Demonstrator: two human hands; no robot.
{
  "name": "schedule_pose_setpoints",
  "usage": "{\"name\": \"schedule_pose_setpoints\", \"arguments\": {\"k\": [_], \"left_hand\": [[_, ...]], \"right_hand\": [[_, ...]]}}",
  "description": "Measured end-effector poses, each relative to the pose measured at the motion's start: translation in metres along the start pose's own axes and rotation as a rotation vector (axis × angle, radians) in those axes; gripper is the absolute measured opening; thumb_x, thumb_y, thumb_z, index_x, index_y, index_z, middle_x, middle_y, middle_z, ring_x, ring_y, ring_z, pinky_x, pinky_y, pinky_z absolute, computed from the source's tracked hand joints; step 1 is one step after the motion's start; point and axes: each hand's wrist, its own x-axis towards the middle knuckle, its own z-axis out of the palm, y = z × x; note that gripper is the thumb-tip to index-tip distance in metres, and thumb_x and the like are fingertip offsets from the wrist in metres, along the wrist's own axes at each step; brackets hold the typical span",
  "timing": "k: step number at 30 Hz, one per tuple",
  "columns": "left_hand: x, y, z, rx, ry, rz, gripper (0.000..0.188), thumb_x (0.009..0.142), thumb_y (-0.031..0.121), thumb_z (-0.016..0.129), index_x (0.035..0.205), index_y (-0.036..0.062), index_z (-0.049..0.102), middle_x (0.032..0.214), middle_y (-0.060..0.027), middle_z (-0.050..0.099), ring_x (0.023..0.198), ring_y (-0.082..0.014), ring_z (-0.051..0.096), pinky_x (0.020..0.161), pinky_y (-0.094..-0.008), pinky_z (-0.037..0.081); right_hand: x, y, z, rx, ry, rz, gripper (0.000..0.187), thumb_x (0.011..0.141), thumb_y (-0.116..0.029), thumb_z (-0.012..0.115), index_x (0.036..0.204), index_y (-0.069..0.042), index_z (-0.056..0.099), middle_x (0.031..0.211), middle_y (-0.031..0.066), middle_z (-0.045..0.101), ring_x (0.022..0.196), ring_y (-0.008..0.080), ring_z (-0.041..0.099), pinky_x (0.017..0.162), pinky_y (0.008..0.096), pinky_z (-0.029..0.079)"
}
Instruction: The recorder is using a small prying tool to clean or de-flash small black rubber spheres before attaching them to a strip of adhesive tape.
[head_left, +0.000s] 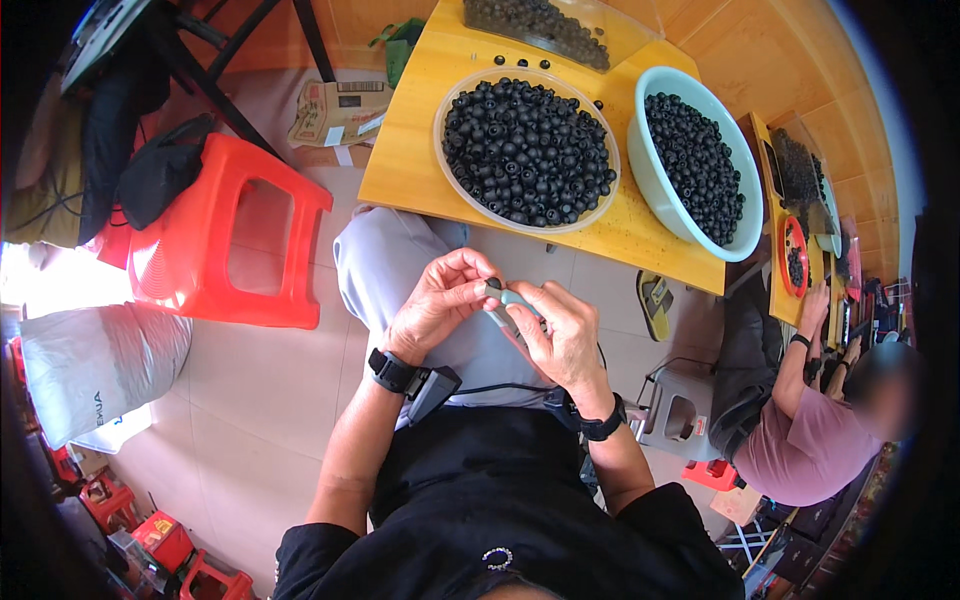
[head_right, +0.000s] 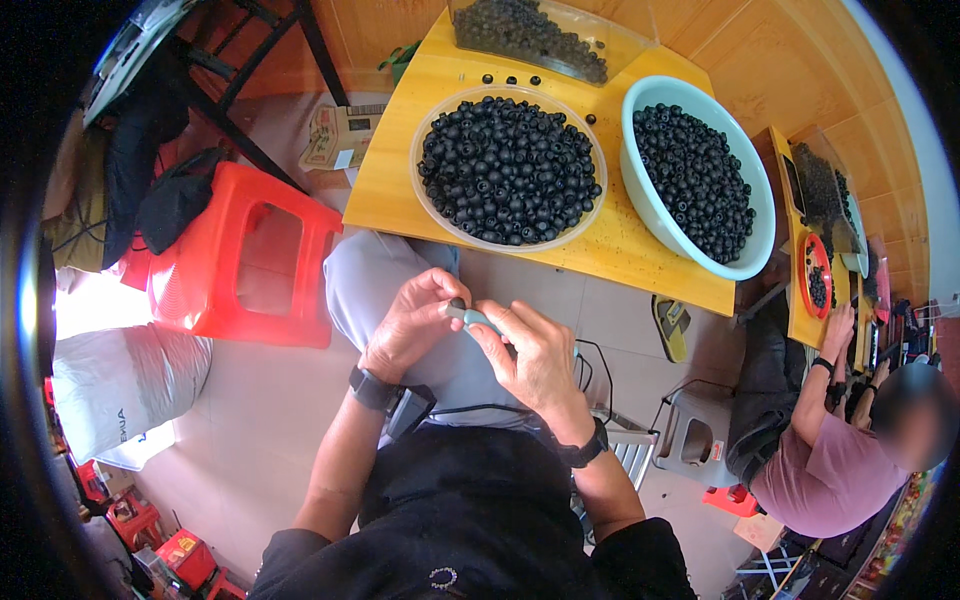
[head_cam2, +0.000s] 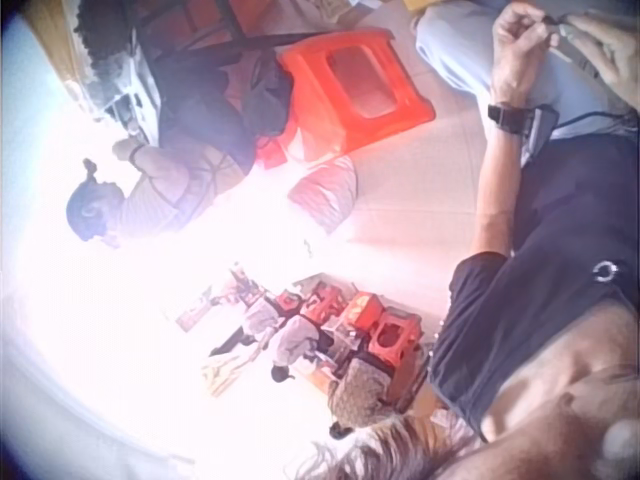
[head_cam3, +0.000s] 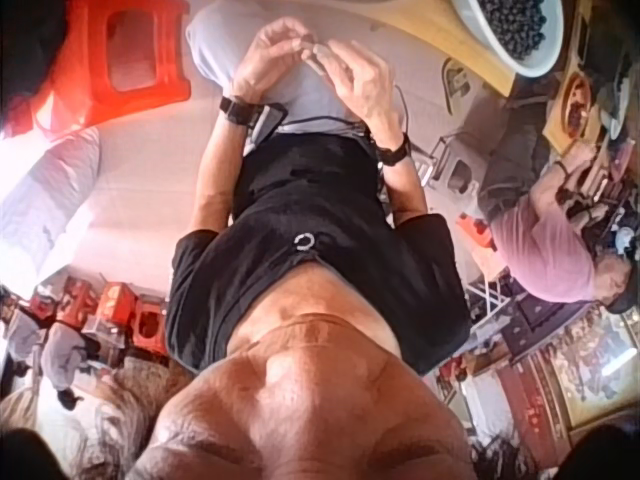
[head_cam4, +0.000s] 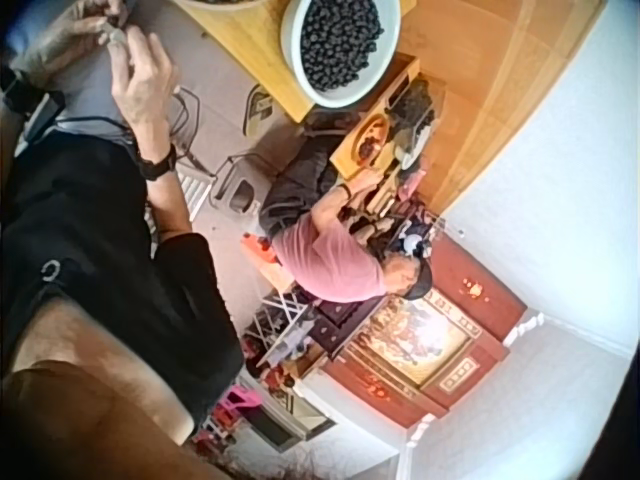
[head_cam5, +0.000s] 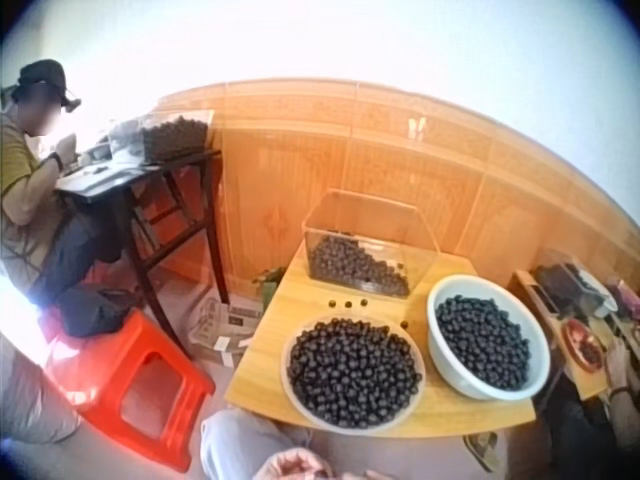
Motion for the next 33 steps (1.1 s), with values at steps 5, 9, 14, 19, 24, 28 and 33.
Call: {"name": "schedule_pose_setpoints", "arguments": {"k": [5,9,14,19,24,28,33], "left_hand": [[0.0,0.001,0.001,0.007,0.014,-0.023,0.016,0.083,0.004,0.066,0.097,0.0043,0.057,0.09,-0.0045,0.062,0.078,-0.0124,0.06,0.074,-0.0248,0.05],[-0.001,0.002,0.002,0.006,0.019,-0.031,0.016,0.083,0.005,0.066,0.096,0.0046,0.057,0.09,-0.0047,0.062,0.078,-0.0124,0.06,0.073,-0.0245,0.05],[0.0,0.003,0.005,0.019,0.013,-0.028,0.014,0.083,0.006,0.066,0.094,0.0043,0.057,0.09,-0.0053,0.063,0.077,-0.0122,0.06,0.073,-0.0249,0.05],[0.001,0.003,0.003,0.04,0.019,-0.058,0.01,0.082,0.006,0.067,0.087,0.0037,0.058,0.085,-0.0052,0.064,0.074,-0.0114,0.058,0.07,-0.0241,0.048],[0.004,0.004,0.005,0.073,0.054,-0.07,0.011,0.081,0.007,0.068,0.086,0.0039,0.059,0.083,-0.0052,0.063,0.071,-0.011,0.058,0.068,-0.0234,0.047],[0.001,0.008,0.002,0.021,-0.07,-0.069,0.014,0.08,0.008,0.07,0.085,0.004,0.058,0.085,-0.0073,0.061,0.069,-0.0113,0.056,0.069,-0.0229,0.046],[0.003,0.01,0.013,0.017,0.014,-0.074,0.013,0.078,0.007,0.07,0.084,0.0064,0.058,0.078,-0.0067,0.055,0.065,-0.0109,0.052,0.062,-0.0221,0.04]], "right_hand": [[0.0,-0.001,-0.001,0.0,0.0,0.015,0.017,0.081,-0.018,0.068,0.095,-0.008,0.066,0.066,0.0054,0.056,0.055,0.0191,0.061,0.047,0.0305,0.046],[0.0,0.0,0.0,-0.012,0.014,-0.012,0.017,0.081,-0.018,0.068,0.095,-0.008,0.066,0.066,0.0053,0.056,0.054,0.0191,0.06,0.047,0.0306,0.045],[0.0,0.003,0.002,-0.032,0.019,-0.033,0.017,0.081,-0.017,0.068,0.095,-0.008,0.066,0.066,0.0057,0.054,0.052,0.0209,0.057,0.046,0.0324,0.044],[-0.003,0.01,0.004,-0.067,0.054,-0.067,0.018,0.08,-0.018,0.068,0.096,-0.008,0.066,0.065,0.0064,0.053,0.052,0.0235,0.056,0.047,0.0338,0.044],[-0.006,0.014,0.009,-0.055,0.084,-0.034,0.017,0.082,-0.017,0.066,0.096,-0.009,0.066,0.064,0.0072,0.053,0.053,0.0247,0.056,0.047,0.0347,0.044],[-0.017,0.056,0.014,-0.184,0.177,0.208,0.015,0.083,-0.016,0.064,0.096,-0.007,0.066,0.064,0.0099,0.055,0.055,0.0287,0.056,0.049,0.0369,0.044],[-0.029,0.065,-0.001,-0.26,0.17,0.212,0.014,0.085,-0.016,0.061,0.093,-0.006,0.066,0.067,0.012,0.058,0.055,0.0303,0.056,0.05,0.0369,0.043]]}}
